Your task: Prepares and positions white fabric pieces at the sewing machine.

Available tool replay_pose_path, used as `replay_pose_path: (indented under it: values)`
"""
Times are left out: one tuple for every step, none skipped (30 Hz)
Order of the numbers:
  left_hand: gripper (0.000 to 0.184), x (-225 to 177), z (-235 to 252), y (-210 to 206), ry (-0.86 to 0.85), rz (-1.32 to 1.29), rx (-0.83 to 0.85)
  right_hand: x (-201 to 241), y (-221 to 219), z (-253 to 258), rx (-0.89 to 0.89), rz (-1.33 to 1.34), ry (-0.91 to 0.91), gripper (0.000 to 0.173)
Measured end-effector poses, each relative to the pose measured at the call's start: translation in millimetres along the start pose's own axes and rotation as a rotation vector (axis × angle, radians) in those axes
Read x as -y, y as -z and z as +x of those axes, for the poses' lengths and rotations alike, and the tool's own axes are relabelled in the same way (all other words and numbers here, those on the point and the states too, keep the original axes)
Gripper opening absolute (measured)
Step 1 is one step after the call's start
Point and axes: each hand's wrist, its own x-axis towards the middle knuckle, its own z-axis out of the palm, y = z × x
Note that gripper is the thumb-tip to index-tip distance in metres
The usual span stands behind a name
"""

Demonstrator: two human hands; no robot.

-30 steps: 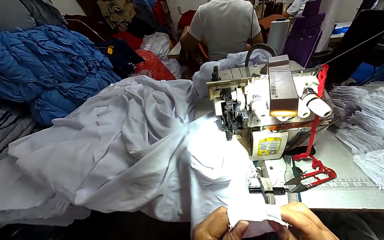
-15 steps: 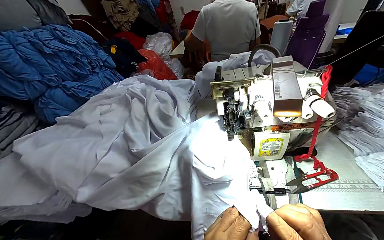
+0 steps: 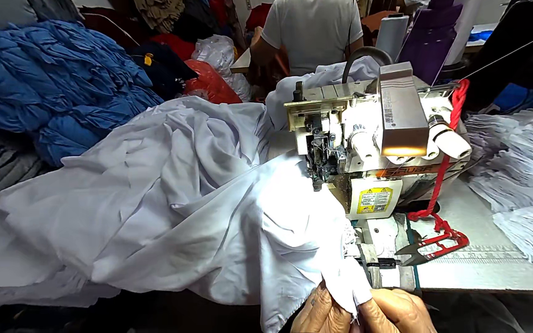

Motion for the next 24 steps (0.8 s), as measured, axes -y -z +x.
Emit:
replay_pose_path:
  values:
    - [0.018, 2, 0, 0, -0.014, 0.018, -0.011, 3, 0, -1, 0.019, 0.025, -0.021, 0.018]
    - [0.016, 4, 0, 0, -0.029, 0.04, -0.02, 6, -1, -1, 0.041, 0.059, -0.044, 0.019]
    - [0.014, 6, 1, 2, -0.046, 0.061, -0.023, 8, 0, -1, 0.069, 0.094, -0.064, 0.02]
    - [0.013, 8, 3, 4, -0.061, 0.077, -0.021, 9, 1, -1, 0.1, 0.128, -0.083, 0.022]
    - [0.013, 8, 5, 7, -0.07, 0.081, -0.015, 9, 3, 0, 0.127, 0.159, -0.097, 0.023]
    - [0.013, 8, 7, 10, -0.064, 0.069, -0.002, 8, 5, 1, 0.149, 0.184, -0.109, 0.024]
    - [0.013, 7, 10, 12, -0.042, 0.038, 0.018, 7, 6, 2, 0.16, 0.207, -0.123, 0.024]
    - [0.014, 5, 11, 14, -0.01, -0.012, 0.049, 6, 7, 3, 0.165, 0.224, -0.137, 0.023]
    - [0.016, 4, 12, 15, 0.02, -0.06, 0.087, 6, 8, 4, 0.173, 0.246, -0.152, 0.023]
    - [0.019, 3, 12, 16, 0.037, -0.09, 0.118, 6, 10, 5, 0.188, 0.275, -0.169, 0.024]
    - [0.02, 4, 12, 17, 0.038, -0.092, 0.129, 6, 12, 6, 0.211, 0.316, -0.19, 0.026]
    - [0.019, 5, 12, 17, 0.029, -0.068, 0.118, 7, 12, 6, 0.237, 0.373, -0.213, 0.027]
    - [0.018, 7, 12, 17, 0.016, -0.03, 0.099, 7, 12, 5, 0.262, 0.435, -0.242, 0.029]
    - [0.017, 9, 13, 18, 0.001, 0.013, 0.085, 7, 12, 4, 0.287, 0.494, -0.277, 0.031]
    - [0.016, 10, 13, 18, -0.016, 0.055, 0.073, 6, 12, 3, 0.306, 0.547, -0.311, 0.033]
    - [0.015, 11, 13, 18, -0.029, 0.087, 0.068, 5, 12, 3, 0.317, 0.583, -0.339, 0.034]
    - [0.015, 12, 14, 18, -0.032, 0.099, 0.066, 5, 13, 3, 0.321, 0.604, -0.364, 0.034]
    - [0.015, 12, 14, 19, -0.021, 0.088, 0.069, 4, 13, 2, 0.312, 0.605, -0.377, 0.032]
    - [0.015, 12, 14, 21, 0.009, 0.049, 0.08, 3, 14, 2, 0.289, 0.577, -0.374, 0.03]
    - [0.015, 10, 14, 23, 0.055, -0.01, 0.104, 1, 14, 1, 0.256, 0.519, -0.352, 0.027]
    - [0.015, 9, 14, 26, 0.104, -0.075, 0.142, -2, 15, 0, 0.223, 0.44, -0.313, 0.023]
    - [0.016, 8, 14, 29, 0.15, -0.133, 0.188, -6, 16, -1, 0.199, 0.36, -0.27, 0.019]
    - [0.017, 8, 13, 31, 0.195, -0.184, 0.238, -11, 18, -1, 0.196, 0.294, -0.236, 0.016]
    - [0.017, 8, 13, 33, 0.245, -0.227, 0.289, -15, 21, -2, 0.208, 0.266, -0.212, 0.015]
